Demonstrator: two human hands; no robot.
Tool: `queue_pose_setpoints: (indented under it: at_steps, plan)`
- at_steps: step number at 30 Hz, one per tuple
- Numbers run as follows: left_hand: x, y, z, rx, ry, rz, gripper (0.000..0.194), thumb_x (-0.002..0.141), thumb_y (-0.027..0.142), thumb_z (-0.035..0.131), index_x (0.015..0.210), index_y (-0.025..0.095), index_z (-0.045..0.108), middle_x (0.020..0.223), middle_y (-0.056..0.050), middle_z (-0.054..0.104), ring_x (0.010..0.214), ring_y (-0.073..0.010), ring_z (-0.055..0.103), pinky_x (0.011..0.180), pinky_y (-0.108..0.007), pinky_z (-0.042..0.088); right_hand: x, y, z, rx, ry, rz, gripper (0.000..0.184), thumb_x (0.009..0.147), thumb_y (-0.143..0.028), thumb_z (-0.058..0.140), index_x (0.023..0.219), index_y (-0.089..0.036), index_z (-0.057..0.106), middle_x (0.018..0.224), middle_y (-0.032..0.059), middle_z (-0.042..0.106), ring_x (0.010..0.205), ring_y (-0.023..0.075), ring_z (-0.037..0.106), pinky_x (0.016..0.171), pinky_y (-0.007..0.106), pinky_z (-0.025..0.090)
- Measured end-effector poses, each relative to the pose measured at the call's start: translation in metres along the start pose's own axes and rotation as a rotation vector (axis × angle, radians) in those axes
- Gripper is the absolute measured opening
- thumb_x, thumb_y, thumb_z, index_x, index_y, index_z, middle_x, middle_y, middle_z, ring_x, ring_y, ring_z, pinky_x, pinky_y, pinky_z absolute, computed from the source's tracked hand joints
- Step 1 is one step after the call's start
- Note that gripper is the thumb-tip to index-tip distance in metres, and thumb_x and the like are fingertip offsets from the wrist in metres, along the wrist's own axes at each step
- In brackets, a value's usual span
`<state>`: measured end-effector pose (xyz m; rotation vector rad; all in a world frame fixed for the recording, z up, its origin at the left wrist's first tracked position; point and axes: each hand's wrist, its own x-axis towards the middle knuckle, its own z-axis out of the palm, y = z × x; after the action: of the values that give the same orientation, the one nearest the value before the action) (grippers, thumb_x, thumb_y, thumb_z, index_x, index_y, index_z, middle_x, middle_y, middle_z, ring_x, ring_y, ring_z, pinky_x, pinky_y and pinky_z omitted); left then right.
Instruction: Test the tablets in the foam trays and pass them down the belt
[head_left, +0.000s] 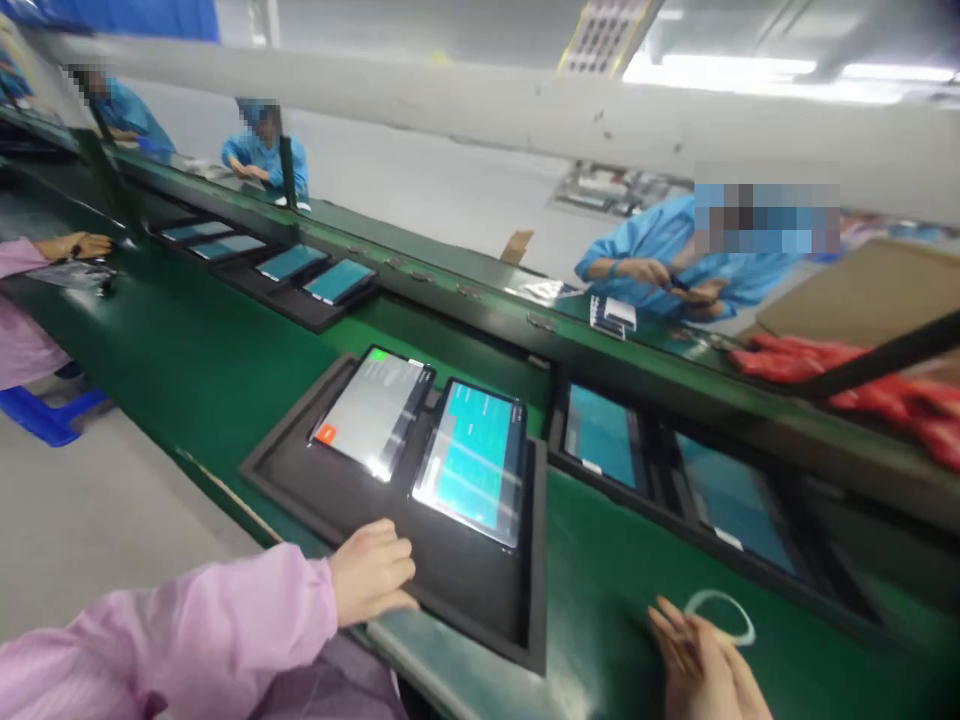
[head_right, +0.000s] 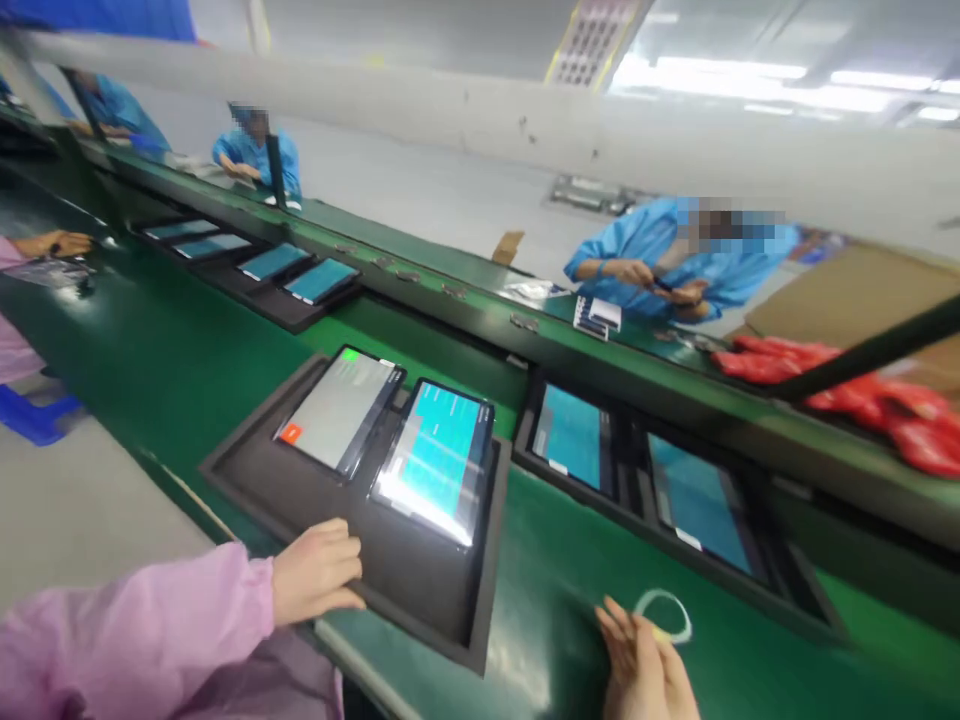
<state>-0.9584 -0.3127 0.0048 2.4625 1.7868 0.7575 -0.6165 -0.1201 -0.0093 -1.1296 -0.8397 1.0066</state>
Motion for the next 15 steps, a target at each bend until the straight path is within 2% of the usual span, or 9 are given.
queue_pose_setpoints:
  at_steps: [2,4,6,7,9,11,13,14,15]
  plan:
    - [-0.018,0.034,0.006,-0.12,-0.045,0.099,0.046,0.082,0.061,0.07,0.066,0.019,0.06,0.063,0.002,0.06,0.059,-0.0139,0.051,0.069,-0.031,0.042,-0.026,-0.021,0.02,0.038,-0.052,-0.05,0.051,0.052,-0.046,0.092,0.081,-0.011,0.067,0.073,0.0074,0.07,0.068,0.0204,0.071,0.066,0.03,0.061]
    - [-0.029,0.063,0.002,-0.31,-0.076,0.199,0.043,0.089,0.056,0.064,0.066,0.02,0.062,0.059,0.005,0.06,0.054,-0.0117,0.05,0.073,-0.031,0.044,-0.051,-0.039,0.042,0.049,-0.124,-0.218,0.039,0.065,-0.043,0.086,0.079,-0.014,0.064,0.074,0.0014,0.068,0.069,0.0184,0.071,0.075,0.032,0.06]
    - [-0.03,0.079,-0.016,-0.508,-0.077,0.171,0.032,0.098,0.041,0.058,0.074,0.02,0.066,0.067,0.004,0.066,0.06,-0.0108,0.055,0.077,-0.03,0.045,-0.075,-0.051,0.065,-0.081,-0.272,-0.384,0.022,0.084,-0.035,0.073,0.08,-0.017,0.061,0.086,0.0007,0.07,0.078,0.0185,0.073,0.083,0.034,0.056]
    - [-0.028,0.081,-0.029,-0.578,-0.056,0.091,0.026,0.099,0.034,0.056,0.08,0.019,0.067,0.073,0.003,0.069,0.066,-0.011,0.059,0.078,-0.03,0.046,-0.085,-0.054,0.075,-0.18,-0.41,-0.451,0.014,0.092,-0.03,0.064,0.086,-0.018,0.06,0.089,0.0025,0.072,0.086,0.0205,0.073,0.089,0.038,0.054]
    - [-0.025,0.074,-0.061,-0.635,0.068,-0.06,0.017,0.099,0.021,0.055,0.087,0.018,0.066,0.079,0.001,0.07,0.072,-0.011,0.061,0.08,-0.029,0.047,-0.099,-0.055,0.092,-0.377,-0.677,-0.612,0.007,0.099,-0.024,0.052,0.097,-0.021,0.057,0.101,0.005,0.074,0.106,0.0232,0.069,0.103,0.048,0.047]
    - [-0.029,0.052,-0.092,-0.534,0.198,-0.15,0.012,0.097,0.014,0.056,0.095,0.021,0.065,0.084,0.002,0.071,0.078,-0.0117,0.063,0.082,-0.028,0.048,-0.104,-0.05,0.103,-0.575,-0.845,-0.785,0.009,0.1,-0.021,0.046,0.104,-0.023,0.054,0.111,0.0061,0.073,0.118,0.0249,0.063,0.11,0.054,0.038]
    - [-0.044,0.021,-0.115,-0.29,0.316,-0.305,0.012,0.096,0.017,0.057,0.102,0.023,0.066,0.095,0.0,0.071,0.091,-0.0158,0.064,0.092,-0.033,0.048,-0.102,-0.043,0.108,-0.718,-0.883,-0.899,0.009,0.101,-0.021,0.044,0.105,-0.023,0.052,0.117,0.0069,0.071,0.125,0.0264,0.059,0.11,0.056,0.036]
    - [-0.055,0.003,-0.122,-0.141,0.354,-0.449,0.012,0.096,0.024,0.057,0.105,0.023,0.066,0.103,-0.003,0.07,0.1,-0.0204,0.064,0.096,-0.037,0.048,-0.099,-0.039,0.109,-0.761,-0.869,-0.918,0.009,0.101,-0.021,0.042,0.104,-0.023,0.051,0.12,0.0075,0.07,0.127,0.027,0.057,0.11,0.056,0.036]
    - [-0.068,-0.013,-0.126,-0.003,0.334,-0.595,0.022,0.097,0.035,0.056,0.111,0.021,0.066,0.113,-0.008,0.067,0.109,-0.0269,0.061,0.1,-0.045,0.047,-0.097,-0.036,0.11,-0.788,-0.848,-0.92,0.009,0.102,-0.021,0.04,0.102,-0.023,0.05,0.122,0.0082,0.069,0.13,0.0273,0.055,0.109,0.056,0.037]
